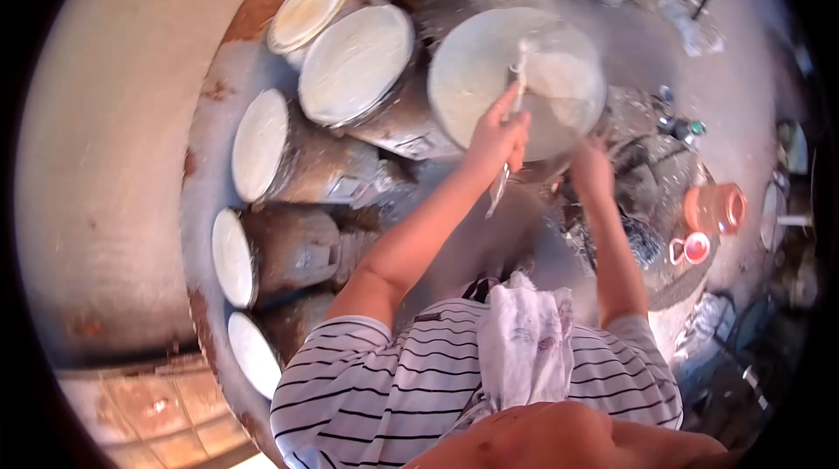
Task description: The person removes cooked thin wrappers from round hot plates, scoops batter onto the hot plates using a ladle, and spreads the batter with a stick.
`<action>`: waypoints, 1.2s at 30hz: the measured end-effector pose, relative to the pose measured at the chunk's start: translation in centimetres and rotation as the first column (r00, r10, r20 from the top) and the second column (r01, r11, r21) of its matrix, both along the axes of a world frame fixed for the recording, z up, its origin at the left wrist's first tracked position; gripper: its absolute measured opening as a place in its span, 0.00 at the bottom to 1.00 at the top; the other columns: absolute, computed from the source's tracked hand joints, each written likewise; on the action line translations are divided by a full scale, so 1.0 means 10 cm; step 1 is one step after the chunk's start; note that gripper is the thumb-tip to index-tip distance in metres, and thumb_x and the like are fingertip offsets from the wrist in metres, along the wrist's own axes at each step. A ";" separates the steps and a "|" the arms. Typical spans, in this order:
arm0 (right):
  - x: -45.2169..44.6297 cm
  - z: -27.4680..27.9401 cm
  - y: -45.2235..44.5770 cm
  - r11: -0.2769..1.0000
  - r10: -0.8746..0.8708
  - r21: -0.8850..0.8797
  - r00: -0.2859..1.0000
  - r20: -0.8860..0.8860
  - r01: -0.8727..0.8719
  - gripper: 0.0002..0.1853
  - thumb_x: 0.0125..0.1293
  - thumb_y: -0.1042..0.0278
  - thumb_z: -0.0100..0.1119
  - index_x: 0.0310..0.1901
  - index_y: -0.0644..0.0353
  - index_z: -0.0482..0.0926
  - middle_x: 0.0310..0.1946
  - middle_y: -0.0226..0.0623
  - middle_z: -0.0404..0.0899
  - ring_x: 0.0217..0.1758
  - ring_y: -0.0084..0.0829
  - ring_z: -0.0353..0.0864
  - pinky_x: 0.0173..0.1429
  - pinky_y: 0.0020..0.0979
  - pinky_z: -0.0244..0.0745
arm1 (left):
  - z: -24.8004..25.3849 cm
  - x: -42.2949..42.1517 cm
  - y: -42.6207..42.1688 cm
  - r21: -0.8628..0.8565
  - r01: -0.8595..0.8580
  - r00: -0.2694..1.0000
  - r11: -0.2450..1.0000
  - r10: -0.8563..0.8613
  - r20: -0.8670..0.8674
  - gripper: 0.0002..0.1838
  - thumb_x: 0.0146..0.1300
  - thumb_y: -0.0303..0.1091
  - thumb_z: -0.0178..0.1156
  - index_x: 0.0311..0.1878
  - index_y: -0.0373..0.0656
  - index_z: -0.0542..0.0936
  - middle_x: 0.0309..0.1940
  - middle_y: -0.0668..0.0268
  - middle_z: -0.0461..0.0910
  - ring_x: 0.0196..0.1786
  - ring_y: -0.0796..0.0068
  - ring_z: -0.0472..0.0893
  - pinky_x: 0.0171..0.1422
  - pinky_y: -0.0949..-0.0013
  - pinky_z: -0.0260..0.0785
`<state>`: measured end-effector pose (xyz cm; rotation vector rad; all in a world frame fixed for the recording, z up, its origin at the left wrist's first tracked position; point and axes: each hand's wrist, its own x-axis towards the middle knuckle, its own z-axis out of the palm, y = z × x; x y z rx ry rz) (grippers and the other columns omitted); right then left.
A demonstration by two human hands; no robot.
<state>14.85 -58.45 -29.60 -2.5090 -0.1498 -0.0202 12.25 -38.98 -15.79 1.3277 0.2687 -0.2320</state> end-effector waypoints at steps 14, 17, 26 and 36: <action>-0.21 0.46 -0.51 0.969 -0.219 0.113 0.976 -0.019 0.219 0.18 0.67 0.72 0.43 0.56 0.50 0.74 0.41 0.44 0.72 0.36 0.43 0.80 0.39 0.38 0.76 | 0.09 0.03 0.59 -0.861 -0.337 0.901 0.380 -0.135 -0.412 0.08 0.70 0.31 0.50 0.32 0.46 0.68 0.16 0.77 0.61 0.12 0.88 0.61 0.15 0.82 0.56; -0.36 0.40 -0.35 0.998 -0.055 -0.036 0.997 -0.046 0.053 0.19 0.66 0.72 0.46 0.57 0.49 0.73 0.38 0.43 0.72 0.36 0.42 0.80 0.38 0.40 0.76 | 0.16 -0.08 0.63 -0.811 -0.330 0.920 0.483 -0.025 -0.390 0.15 0.70 0.31 0.50 0.25 0.46 0.63 0.14 0.77 0.60 0.13 0.88 0.62 0.16 0.81 0.57; 0.20 0.31 -0.20 0.970 0.214 -0.146 0.969 0.127 -0.195 0.18 0.64 0.67 0.50 0.56 0.48 0.75 0.40 0.42 0.73 0.39 0.47 0.79 0.42 0.41 0.75 | 0.12 -0.15 0.78 -0.847 -0.353 0.910 0.398 -0.067 -0.410 0.17 0.72 0.33 0.46 0.22 0.47 0.63 0.12 0.77 0.59 0.12 0.87 0.61 0.17 0.80 0.58; -1.20 -0.22 -0.07 0.813 -0.192 0.503 0.951 -0.242 0.292 0.17 0.63 0.69 0.57 0.54 0.56 0.77 0.37 0.41 0.80 0.37 0.40 0.80 0.43 0.37 0.75 | -0.19 -0.06 0.40 -0.752 -0.377 0.915 0.541 0.095 -0.391 0.16 0.69 0.31 0.52 0.23 0.48 0.63 0.14 0.76 0.60 0.13 0.86 0.62 0.19 0.82 0.63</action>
